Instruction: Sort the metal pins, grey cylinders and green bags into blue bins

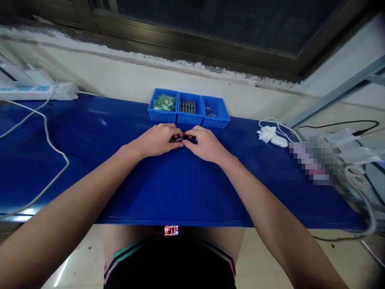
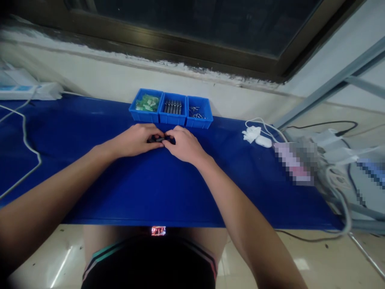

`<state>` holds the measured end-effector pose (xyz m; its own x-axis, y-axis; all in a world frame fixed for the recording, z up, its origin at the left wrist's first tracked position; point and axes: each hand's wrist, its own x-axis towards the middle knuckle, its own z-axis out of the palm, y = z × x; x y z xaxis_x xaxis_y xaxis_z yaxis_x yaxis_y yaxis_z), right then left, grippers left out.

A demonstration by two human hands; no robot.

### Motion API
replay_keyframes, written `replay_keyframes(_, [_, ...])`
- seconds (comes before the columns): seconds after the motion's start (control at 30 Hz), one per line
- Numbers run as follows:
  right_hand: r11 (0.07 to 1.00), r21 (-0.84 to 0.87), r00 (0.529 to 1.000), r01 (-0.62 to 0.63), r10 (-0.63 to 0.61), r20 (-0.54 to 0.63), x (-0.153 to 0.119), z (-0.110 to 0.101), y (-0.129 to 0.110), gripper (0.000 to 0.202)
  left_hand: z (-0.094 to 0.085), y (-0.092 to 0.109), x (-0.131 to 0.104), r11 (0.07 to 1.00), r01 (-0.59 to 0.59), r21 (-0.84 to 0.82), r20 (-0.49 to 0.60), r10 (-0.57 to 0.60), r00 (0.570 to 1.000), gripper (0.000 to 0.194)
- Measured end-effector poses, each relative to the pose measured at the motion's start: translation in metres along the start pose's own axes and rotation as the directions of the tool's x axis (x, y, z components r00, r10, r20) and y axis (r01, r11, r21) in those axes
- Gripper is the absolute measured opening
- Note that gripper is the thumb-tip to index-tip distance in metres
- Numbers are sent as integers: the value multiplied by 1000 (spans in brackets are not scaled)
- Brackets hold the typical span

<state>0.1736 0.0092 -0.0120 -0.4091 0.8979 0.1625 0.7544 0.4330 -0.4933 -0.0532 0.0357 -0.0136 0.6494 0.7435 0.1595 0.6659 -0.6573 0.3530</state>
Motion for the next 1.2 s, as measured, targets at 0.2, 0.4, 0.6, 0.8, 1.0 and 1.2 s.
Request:
replay_keyframes(0.2, [1000,-13,1000,-18,18,18,-3,-1,-3,20,-1,-1,1,998,-48,-37,-19,47,999,31])
replay_keyframes(0.4, [1000,-22,1000,-10,10,12,-6,-5,-4,26,0,-2,1,997,-70,-21,-45,69,997,28])
replay_keyframes(0.6, [998,-36,999,-46,46,5,-6,-5,-5,27,0,-2,3,998,-68,13,-61,69,996,20])
replay_keyframes(0.8, [999,-28,999,-33,34,27,-7,-6,-4,27,-3,-2,-1,998,-53,21,-69,55,996,24])
replay_keyframes(1.0, [997,-57,998,-45,47,33,-8,-10,-3,43,-12,-5,-4,998,40,43,2,-40,999,40])
replay_keyframes(1.2, [998,65,998,-23,20,59,-6,-8,-5,17,-14,-11,-1,999,-31,-20,76,33,997,42])
